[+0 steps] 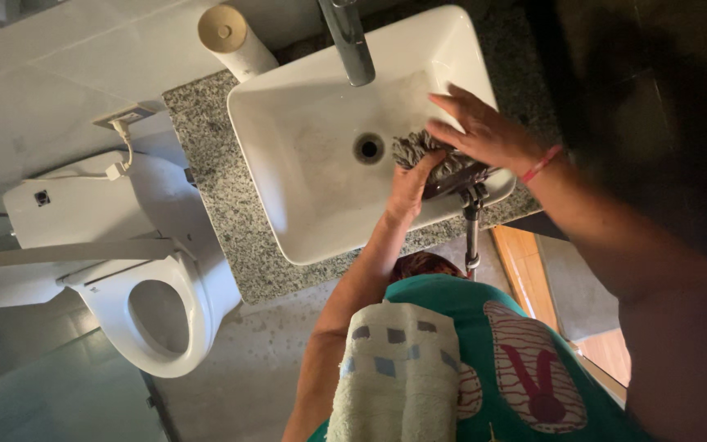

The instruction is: The person rinses a string mop head under running water in a bathroom sink, wrings it out by hand, then mops a tiled floor in a hallway and a wooden deck area. The person uses a long-handled mop and moves it back and forth across the surfaces.

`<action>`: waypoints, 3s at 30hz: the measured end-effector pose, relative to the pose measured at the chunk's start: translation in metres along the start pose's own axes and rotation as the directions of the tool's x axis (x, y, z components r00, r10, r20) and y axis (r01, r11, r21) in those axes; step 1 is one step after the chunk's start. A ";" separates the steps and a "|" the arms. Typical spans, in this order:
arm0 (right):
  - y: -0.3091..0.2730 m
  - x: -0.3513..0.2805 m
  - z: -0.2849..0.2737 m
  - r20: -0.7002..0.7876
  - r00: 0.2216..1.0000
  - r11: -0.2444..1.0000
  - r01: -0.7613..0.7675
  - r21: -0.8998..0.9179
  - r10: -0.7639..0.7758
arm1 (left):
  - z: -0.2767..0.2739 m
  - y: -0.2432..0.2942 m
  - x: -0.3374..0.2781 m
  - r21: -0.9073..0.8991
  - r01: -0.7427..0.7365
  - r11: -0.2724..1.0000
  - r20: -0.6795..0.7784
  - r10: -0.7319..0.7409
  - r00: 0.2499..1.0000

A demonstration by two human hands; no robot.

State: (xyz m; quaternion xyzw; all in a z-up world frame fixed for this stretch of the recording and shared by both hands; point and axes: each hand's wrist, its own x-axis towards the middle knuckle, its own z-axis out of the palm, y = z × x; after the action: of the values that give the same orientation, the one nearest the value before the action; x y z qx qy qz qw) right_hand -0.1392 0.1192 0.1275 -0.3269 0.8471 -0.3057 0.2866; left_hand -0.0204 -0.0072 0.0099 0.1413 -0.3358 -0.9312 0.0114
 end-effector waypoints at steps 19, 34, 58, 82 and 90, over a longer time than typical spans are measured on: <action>-0.032 -0.003 0.015 0.301 0.936 0.937 -0.072 -0.343 0.182 | 0.031 0.068 0.002 -0.241 -0.007 0.970 -0.067 -0.009 0.998; 0.055 0.007 0.000 0.331 0.845 0.903 -0.426 -0.056 0.419 | 0.034 0.066 0.002 -0.270 0.008 0.963 -0.128 -0.044 0.991; 0.006 -0.005 0.035 0.225 0.965 0.986 -0.151 0.069 0.132 | -0.008 0.049 0.013 -0.063 -0.116 0.991 -0.366 0.085 0.927; -0.050 -0.030 -0.003 0.016 0.997 0.984 0.068 0.162 -0.071 | -0.061 0.001 -0.028 -0.131 0.672 0.729 0.011 -0.677 0.736; -0.071 -0.028 0.012 0.180 0.983 0.986 -0.054 0.159 0.025 | -0.062 -0.007 -0.001 -0.458 0.322 0.829 0.004 -0.360 0.933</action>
State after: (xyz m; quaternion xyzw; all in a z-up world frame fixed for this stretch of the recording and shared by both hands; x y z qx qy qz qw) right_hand -0.0864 0.0928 0.1777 -0.3111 0.7967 -0.3380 0.3927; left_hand -0.0025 -0.0401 -0.0397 0.2307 -0.0792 -0.9637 -0.1087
